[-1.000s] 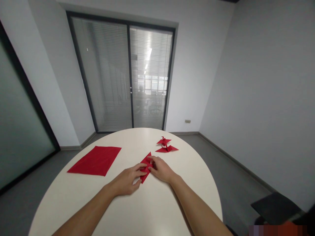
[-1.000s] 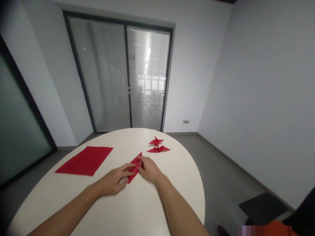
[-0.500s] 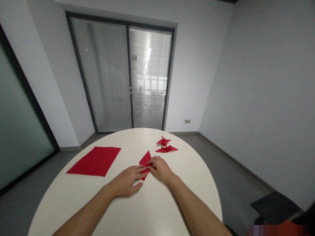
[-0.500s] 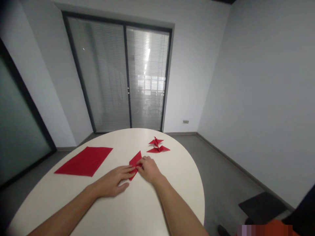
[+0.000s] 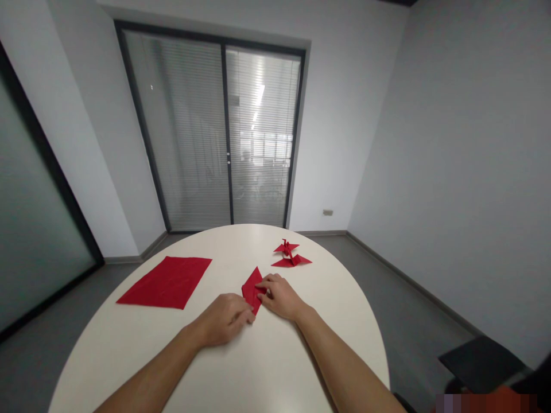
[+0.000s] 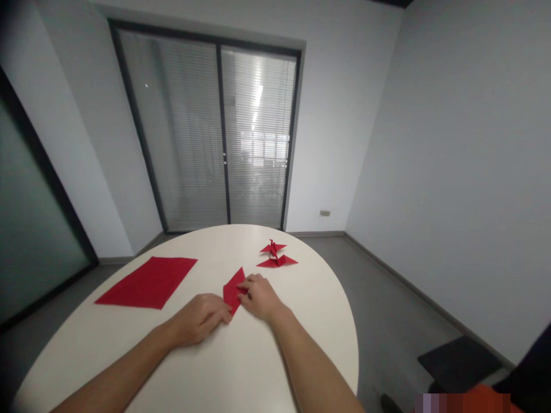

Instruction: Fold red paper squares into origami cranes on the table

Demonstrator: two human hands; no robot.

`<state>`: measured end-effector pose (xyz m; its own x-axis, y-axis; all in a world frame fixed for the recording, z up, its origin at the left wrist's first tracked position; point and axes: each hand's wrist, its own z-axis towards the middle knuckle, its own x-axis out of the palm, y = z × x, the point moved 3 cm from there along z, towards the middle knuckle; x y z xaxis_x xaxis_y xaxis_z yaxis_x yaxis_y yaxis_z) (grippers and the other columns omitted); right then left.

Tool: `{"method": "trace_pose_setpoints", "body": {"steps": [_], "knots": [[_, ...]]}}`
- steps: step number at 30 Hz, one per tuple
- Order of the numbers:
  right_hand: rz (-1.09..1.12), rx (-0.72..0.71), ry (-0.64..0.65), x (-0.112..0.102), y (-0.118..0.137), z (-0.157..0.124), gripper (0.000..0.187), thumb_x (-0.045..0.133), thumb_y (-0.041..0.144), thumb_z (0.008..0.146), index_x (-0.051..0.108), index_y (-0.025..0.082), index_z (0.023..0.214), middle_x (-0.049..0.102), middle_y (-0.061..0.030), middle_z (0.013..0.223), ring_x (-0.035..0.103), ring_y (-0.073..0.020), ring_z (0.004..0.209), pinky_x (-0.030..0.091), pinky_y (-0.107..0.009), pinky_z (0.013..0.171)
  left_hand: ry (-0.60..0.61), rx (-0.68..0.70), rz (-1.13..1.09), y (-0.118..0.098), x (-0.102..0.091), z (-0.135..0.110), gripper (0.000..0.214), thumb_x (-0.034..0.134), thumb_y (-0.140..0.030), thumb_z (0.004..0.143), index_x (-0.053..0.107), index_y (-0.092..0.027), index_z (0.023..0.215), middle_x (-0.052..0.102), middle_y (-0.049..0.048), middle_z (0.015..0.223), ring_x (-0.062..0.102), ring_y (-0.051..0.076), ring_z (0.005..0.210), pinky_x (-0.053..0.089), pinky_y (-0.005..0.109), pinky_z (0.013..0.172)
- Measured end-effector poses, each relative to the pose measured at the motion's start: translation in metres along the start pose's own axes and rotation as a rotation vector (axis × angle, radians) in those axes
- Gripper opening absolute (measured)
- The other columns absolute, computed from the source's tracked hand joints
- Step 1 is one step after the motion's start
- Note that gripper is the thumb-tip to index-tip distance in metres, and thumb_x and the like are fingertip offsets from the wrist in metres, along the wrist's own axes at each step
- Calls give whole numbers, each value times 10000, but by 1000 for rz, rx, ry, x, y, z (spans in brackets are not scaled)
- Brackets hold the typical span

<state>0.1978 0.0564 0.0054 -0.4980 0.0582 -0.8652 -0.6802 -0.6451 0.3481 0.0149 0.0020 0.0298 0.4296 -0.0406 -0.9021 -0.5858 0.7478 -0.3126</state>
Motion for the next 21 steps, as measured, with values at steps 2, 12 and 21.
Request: {"method": "trace_pose_setpoints", "body": {"steps": [2,12,21], "knots": [[27,-29,1,-1,2,0,254,612,262,898,714,200,1122,682,-83,1032,573,-215,969,420,-321,878,-76,-52,-61,7,2,1,359,373,-242,990,732,-246,965,762,10,1003,688,163,947,496,296,933],[48,-43,4,-6,11,-1,247,594,302,913,707,196,1106,687,-80,977,576,-221,928,417,-324,851,-257,-259,-177,43,27,4,438,498,-273,943,520,-202,1374,590,106,1373,545,234,1263,419,405,1097],[90,106,-1,-10,16,0,137,593,280,858,678,181,901,661,-40,821,554,-196,814,400,-282,734,-246,-344,-216,45,26,3,393,516,-214,896,607,-227,1278,665,75,1279,618,227,1170,454,359,1038]]}}
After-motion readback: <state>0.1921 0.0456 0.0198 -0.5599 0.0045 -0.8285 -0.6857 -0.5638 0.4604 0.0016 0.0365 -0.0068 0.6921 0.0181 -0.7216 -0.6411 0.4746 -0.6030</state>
